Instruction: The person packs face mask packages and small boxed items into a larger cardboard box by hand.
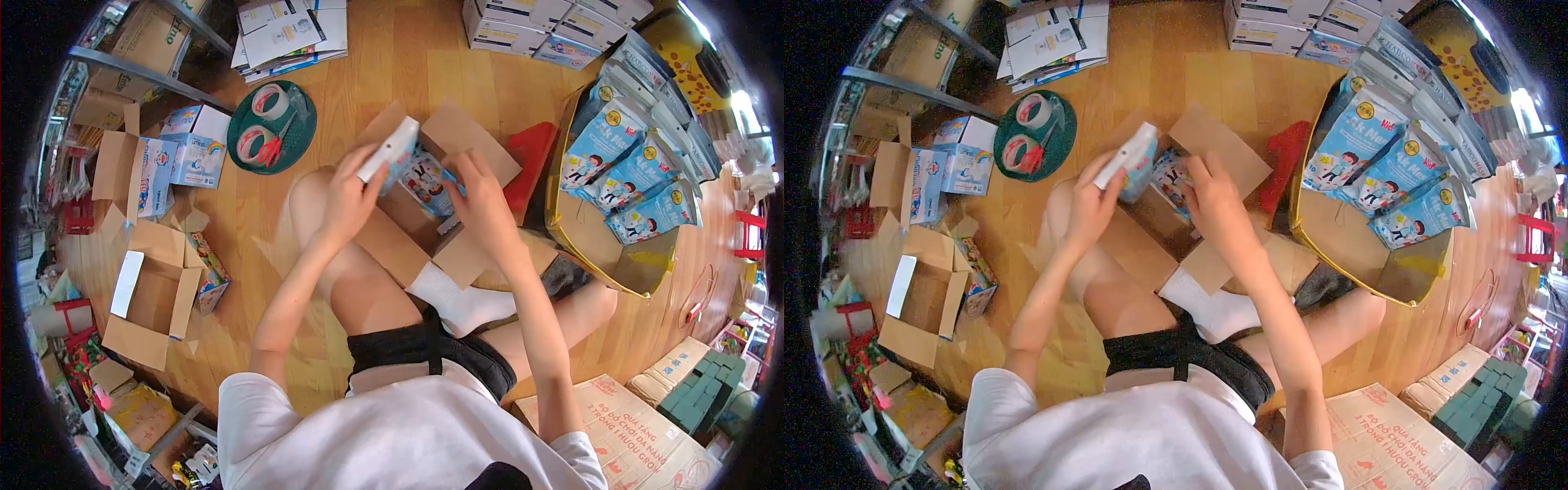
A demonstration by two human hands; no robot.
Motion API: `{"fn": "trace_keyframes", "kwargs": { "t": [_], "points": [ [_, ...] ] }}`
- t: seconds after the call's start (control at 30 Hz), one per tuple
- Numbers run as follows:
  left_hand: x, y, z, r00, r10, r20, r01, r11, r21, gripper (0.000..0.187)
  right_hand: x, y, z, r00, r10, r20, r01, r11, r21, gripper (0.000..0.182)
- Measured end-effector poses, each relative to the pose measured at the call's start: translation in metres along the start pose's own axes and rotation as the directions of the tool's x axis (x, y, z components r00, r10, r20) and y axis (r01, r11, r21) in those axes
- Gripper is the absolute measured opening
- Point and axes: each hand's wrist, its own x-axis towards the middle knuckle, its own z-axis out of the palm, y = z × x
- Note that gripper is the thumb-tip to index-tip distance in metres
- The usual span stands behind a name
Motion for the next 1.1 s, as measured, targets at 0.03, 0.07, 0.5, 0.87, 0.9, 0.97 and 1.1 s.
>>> {"fn": "trace_keyframes", "kwargs": {
  "t": [0.03, 0.07, 0.5, 0.87, 0.9, 0.97, 1.1],
  "points": [
    [0.001, 0.002, -0.006, 0.999, -0.016, -0.048, 0.016, 1.0, -0.009, 0.022, -0.003, 0.023, 0.008, 0.986, 0.038, 0.162, -0.024, 0.996, -0.086, 0.018],
    [0.002, 0.002, -0.01, 0.995, -0.031, -0.094, 0.029, 0.999, -0.02, 0.02, -0.004, 0.037, 0.013, 0.945, 0.091, 0.313, -0.036, 0.984, -0.175, 0.019],
    [-0.018, -0.004, -0.008, 0.979, -0.026, -0.204, 0.012, 0.998, -0.067, 0.018, -0.002, 0.072, 0.084, 0.779, 0.454, 0.432, -0.008, 0.697, -0.717, 0.015],
    [-0.015, 0.0, -0.005, 0.973, -0.143, -0.184, 0.089, 0.958, -0.272, 0.02, -0.014, 0.041, 0.016, 0.907, -0.068, 0.415, 0.334, 0.716, -0.613, 0.018],
    [-0.015, 0.0, -0.004, 0.972, -0.159, -0.171, 0.102, 0.948, -0.303, 0.02, -0.014, 0.027, 0.005, 0.92, -0.024, 0.392, 0.262, 0.781, -0.567, 0.02],
    [-0.016, 0.004, -0.004, 0.966, -0.178, -0.189, 0.117, 0.949, -0.294, 0.021, -0.014, 0.001, -0.009, 0.936, 0.078, 0.343, 0.098, 0.879, -0.467, 0.025],
    [-0.016, 0.006, -0.001, 0.963, -0.2, -0.179, 0.159, 0.963, -0.217, 0.028, -0.018, -0.011, -0.025, 0.967, -0.25, 0.05, 0.255, 0.941, -0.222, 0.026]
  ]
}}
